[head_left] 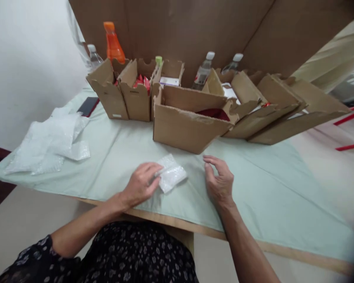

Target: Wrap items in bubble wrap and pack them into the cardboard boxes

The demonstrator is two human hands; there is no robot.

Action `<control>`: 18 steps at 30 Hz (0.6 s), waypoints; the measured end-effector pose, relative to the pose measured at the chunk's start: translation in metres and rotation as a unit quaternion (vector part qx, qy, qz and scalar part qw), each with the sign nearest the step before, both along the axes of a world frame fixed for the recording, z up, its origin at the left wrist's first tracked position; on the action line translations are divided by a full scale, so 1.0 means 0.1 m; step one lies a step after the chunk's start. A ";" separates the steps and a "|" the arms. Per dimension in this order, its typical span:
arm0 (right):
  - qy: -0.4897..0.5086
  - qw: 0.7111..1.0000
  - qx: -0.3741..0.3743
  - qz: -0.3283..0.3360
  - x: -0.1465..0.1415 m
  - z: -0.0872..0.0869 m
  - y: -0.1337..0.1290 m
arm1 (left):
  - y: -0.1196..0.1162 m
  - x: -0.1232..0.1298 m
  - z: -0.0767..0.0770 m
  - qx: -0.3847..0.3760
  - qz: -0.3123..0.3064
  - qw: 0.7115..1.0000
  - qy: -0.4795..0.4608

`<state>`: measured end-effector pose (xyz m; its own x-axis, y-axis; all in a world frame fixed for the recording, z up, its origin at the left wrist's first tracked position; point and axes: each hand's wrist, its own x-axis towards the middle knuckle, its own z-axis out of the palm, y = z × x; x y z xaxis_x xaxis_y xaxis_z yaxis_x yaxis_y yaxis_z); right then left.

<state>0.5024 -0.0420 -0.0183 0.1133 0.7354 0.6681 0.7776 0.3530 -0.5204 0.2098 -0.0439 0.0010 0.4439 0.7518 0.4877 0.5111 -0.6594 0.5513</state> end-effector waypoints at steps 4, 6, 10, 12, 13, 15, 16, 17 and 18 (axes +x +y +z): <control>-0.022 0.989 -0.049 0.135 -0.33 0.03 -0.09 | 0.36 0.05 -0.11 -0.039 0.099 0.992 0.070; -0.043 0.978 -0.097 0.180 -0.41 0.03 -0.13 | 0.46 0.13 -0.20 -0.068 0.109 0.987 0.097; -0.080 0.956 -0.180 0.215 -0.45 0.00 -0.16 | 0.49 0.21 -0.32 -0.084 0.093 0.988 0.091; -0.089 0.953 -0.198 0.213 -0.45 -0.02 -0.15 | 0.47 0.20 -0.33 -0.086 0.091 0.989 0.074; -0.089 0.952 -0.201 0.211 -0.44 -0.02 -0.14 | 0.47 0.19 -0.33 -0.091 0.090 0.990 0.067; -0.074 0.954 -0.200 0.209 -0.43 -0.02 -0.13 | 0.47 0.17 -0.31 -0.100 0.090 0.989 0.055; -0.058 0.955 -0.200 0.210 -0.42 -0.02 -0.12 | 0.47 0.17 -0.30 -0.104 0.090 0.989 0.047; -0.033 0.955 -0.204 0.212 -0.41 -0.01 -0.13 | 0.47 0.17 -0.29 -0.107 0.091 0.989 0.037; 0.000 0.953 -0.212 0.216 -0.39 0.01 -0.13 | 0.48 0.18 -0.28 -0.110 0.092 0.989 0.023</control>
<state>0.4634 -0.0554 -0.0173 -0.2614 0.9175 0.2999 0.6069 0.3978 -0.6880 0.2279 0.0038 -0.0271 0.3071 0.9077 0.2861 0.6402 -0.4194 0.6436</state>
